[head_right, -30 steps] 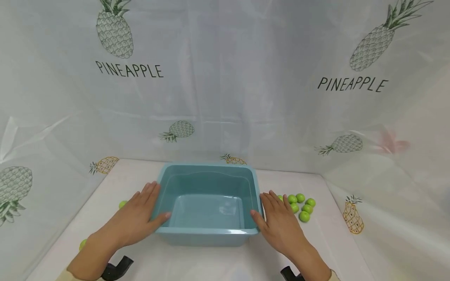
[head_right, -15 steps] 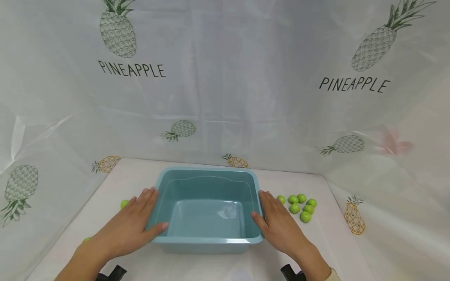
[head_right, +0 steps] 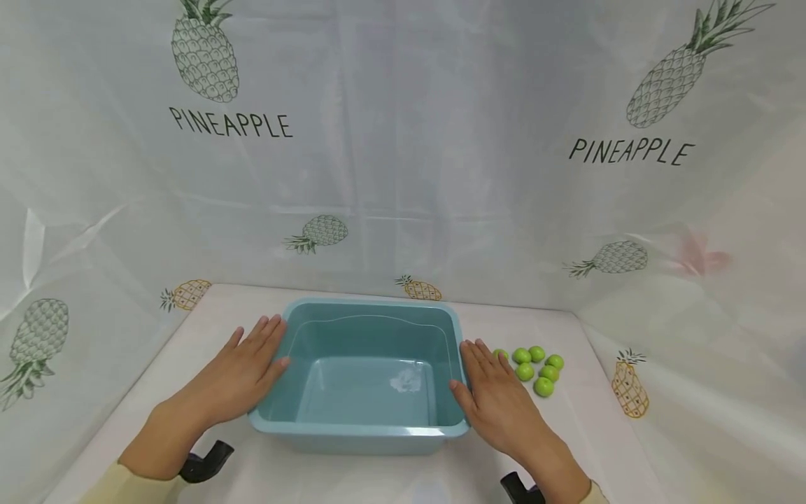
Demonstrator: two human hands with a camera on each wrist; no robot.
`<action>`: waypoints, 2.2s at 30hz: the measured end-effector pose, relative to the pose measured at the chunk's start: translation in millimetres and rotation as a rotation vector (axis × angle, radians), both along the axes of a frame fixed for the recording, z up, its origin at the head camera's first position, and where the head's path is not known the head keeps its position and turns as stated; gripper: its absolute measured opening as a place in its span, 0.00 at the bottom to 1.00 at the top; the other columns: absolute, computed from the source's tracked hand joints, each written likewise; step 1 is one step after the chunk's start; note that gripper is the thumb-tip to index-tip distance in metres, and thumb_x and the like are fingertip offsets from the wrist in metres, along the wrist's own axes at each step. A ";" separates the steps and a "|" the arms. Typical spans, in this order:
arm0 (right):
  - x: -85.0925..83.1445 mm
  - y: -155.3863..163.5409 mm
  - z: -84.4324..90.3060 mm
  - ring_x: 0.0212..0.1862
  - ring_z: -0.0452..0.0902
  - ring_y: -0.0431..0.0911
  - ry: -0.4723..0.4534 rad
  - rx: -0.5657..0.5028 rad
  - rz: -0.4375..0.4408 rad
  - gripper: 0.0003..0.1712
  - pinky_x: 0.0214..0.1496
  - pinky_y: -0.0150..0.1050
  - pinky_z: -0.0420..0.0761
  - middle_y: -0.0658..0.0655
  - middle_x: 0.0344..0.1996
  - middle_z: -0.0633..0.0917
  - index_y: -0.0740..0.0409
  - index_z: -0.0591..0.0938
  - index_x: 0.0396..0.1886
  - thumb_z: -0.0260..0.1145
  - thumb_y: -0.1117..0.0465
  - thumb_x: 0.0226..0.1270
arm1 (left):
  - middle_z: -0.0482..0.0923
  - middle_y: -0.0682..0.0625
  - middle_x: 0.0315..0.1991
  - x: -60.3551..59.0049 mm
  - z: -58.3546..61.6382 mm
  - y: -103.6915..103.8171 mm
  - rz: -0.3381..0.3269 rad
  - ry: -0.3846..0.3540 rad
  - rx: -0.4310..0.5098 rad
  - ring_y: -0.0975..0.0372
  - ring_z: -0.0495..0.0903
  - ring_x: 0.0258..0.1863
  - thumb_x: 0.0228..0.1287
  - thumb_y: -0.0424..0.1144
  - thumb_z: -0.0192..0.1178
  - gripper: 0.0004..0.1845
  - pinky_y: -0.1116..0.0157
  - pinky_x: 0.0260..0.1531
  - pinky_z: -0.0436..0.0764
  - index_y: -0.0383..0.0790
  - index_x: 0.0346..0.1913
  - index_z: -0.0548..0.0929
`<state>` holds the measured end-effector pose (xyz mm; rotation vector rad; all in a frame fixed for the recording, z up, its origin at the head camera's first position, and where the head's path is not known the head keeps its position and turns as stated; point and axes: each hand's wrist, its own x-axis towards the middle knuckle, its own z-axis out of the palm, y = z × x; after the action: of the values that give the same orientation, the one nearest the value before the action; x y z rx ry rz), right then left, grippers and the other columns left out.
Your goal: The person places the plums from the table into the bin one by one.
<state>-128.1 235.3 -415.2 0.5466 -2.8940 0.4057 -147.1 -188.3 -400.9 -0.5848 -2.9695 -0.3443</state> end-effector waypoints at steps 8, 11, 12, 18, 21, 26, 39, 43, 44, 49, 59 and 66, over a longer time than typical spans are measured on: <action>-0.5 5.1 0.8 0.78 0.65 0.66 0.006 -0.010 -0.015 0.37 0.77 0.71 0.63 0.68 0.75 0.74 0.69 0.70 0.77 0.57 0.45 0.84 | 0.55 0.32 0.82 2.9 0.8 4.4 0.011 -0.047 0.033 0.38 0.53 0.83 0.84 0.50 0.51 0.37 0.31 0.77 0.56 0.27 0.81 0.58; -8.0 18.0 2.0 0.76 0.68 0.68 -0.007 -0.055 -0.048 0.35 0.77 0.70 0.63 0.70 0.72 0.77 0.69 0.73 0.75 0.56 0.45 0.85 | 0.54 0.32 0.83 4.0 -1.7 4.0 0.015 -0.055 0.044 0.37 0.53 0.83 0.84 0.51 0.51 0.38 0.31 0.77 0.56 0.26 0.81 0.58; -12.0 25.0 2.2 0.75 0.69 0.69 -0.008 -0.072 -0.060 0.34 0.76 0.71 0.64 0.71 0.71 0.77 0.69 0.73 0.74 0.56 0.46 0.85 | 0.55 0.32 0.83 4.2 -2.4 3.8 0.016 -0.051 0.043 0.37 0.53 0.83 0.84 0.51 0.51 0.38 0.31 0.77 0.56 0.26 0.81 0.58; -40.8 80.0 -12.7 0.65 0.76 0.70 0.128 0.042 -0.119 0.29 0.65 0.69 0.76 0.72 0.59 0.84 0.71 0.78 0.65 0.69 0.54 0.76 | 0.55 0.31 0.82 4.6 -2.2 4.6 0.011 -0.037 0.036 0.37 0.54 0.82 0.83 0.51 0.52 0.39 0.31 0.76 0.58 0.25 0.81 0.58; -57.4 97.7 -28.8 0.59 0.79 0.69 0.232 0.159 -0.098 0.28 0.58 0.68 0.80 0.70 0.53 0.86 0.71 0.82 0.58 0.78 0.59 0.65 | 0.55 0.31 0.82 5.8 -1.7 4.6 0.017 -0.037 0.038 0.37 0.53 0.82 0.83 0.51 0.53 0.39 0.31 0.76 0.58 0.24 0.80 0.58; -81.3 104.5 -50.7 0.59 0.78 0.66 0.254 0.308 -0.051 0.27 0.60 0.69 0.78 0.67 0.51 0.85 0.68 0.84 0.52 0.83 0.59 0.56 | 0.53 0.32 0.83 7.5 -1.1 4.6 0.026 -0.046 0.041 0.38 0.52 0.83 0.83 0.52 0.52 0.39 0.32 0.77 0.58 0.25 0.81 0.57; -115.2 99.8 -90.3 0.62 0.75 0.64 0.176 0.505 -0.044 0.26 0.69 0.71 0.71 0.63 0.50 0.84 0.62 0.85 0.49 0.82 0.52 0.56 | 0.55 0.32 0.82 7.7 1.4 0.2 0.019 -0.044 0.043 0.37 0.52 0.83 0.83 0.53 0.52 0.39 0.29 0.76 0.55 0.26 0.81 0.60; -117.3 99.8 -95.1 0.60 0.75 0.63 0.186 0.528 -0.034 0.23 0.67 0.70 0.72 0.62 0.49 0.84 0.62 0.85 0.46 0.81 0.53 0.58 | 0.55 0.34 0.83 3.6 1.5 -3.1 -0.003 -0.039 0.050 0.39 0.52 0.83 0.84 0.53 0.49 0.37 0.30 0.77 0.54 0.29 0.82 0.59; -117.6 100.1 -96.0 0.60 0.75 0.63 0.190 0.535 -0.032 0.22 0.67 0.69 0.72 0.62 0.49 0.84 0.62 0.85 0.45 0.81 0.53 0.59 | 0.55 0.34 0.83 2.2 1.0 -3.8 -0.009 -0.039 0.056 0.39 0.52 0.83 0.85 0.53 0.49 0.37 0.30 0.77 0.53 0.30 0.82 0.58; -119.7 100.3 -100.2 0.58 0.76 0.62 0.206 0.559 -0.022 0.22 0.66 0.68 0.74 0.62 0.47 0.84 0.64 0.83 0.43 0.81 0.53 0.60 | 0.55 0.34 0.83 -4.0 -2.7 -5.2 -0.034 -0.024 0.077 0.40 0.53 0.83 0.85 0.51 0.47 0.36 0.33 0.78 0.56 0.29 0.82 0.57; -123.6 104.6 -97.4 0.58 0.76 0.64 0.234 0.506 -0.031 0.15 0.65 0.68 0.73 0.64 0.47 0.84 0.63 0.80 0.44 0.74 0.61 0.62 | 0.55 0.33 0.83 -6.5 -4.7 -4.1 -0.056 -0.029 0.082 0.41 0.54 0.83 0.85 0.47 0.49 0.35 0.36 0.78 0.60 0.27 0.82 0.57; -125.2 112.2 -76.6 0.57 0.75 0.64 0.272 0.476 -0.013 0.19 0.65 0.69 0.72 0.64 0.47 0.82 0.63 0.78 0.46 0.74 0.62 0.60 | 0.56 0.35 0.83 -4.1 -3.1 6.4 -0.051 -0.047 0.097 0.41 0.54 0.83 0.83 0.45 0.52 0.35 0.36 0.79 0.59 0.28 0.82 0.57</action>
<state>-253.2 347.6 -491.7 0.5913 -2.7168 -0.3476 -151.2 -181.9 -404.0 -0.6516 -2.9662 -0.5101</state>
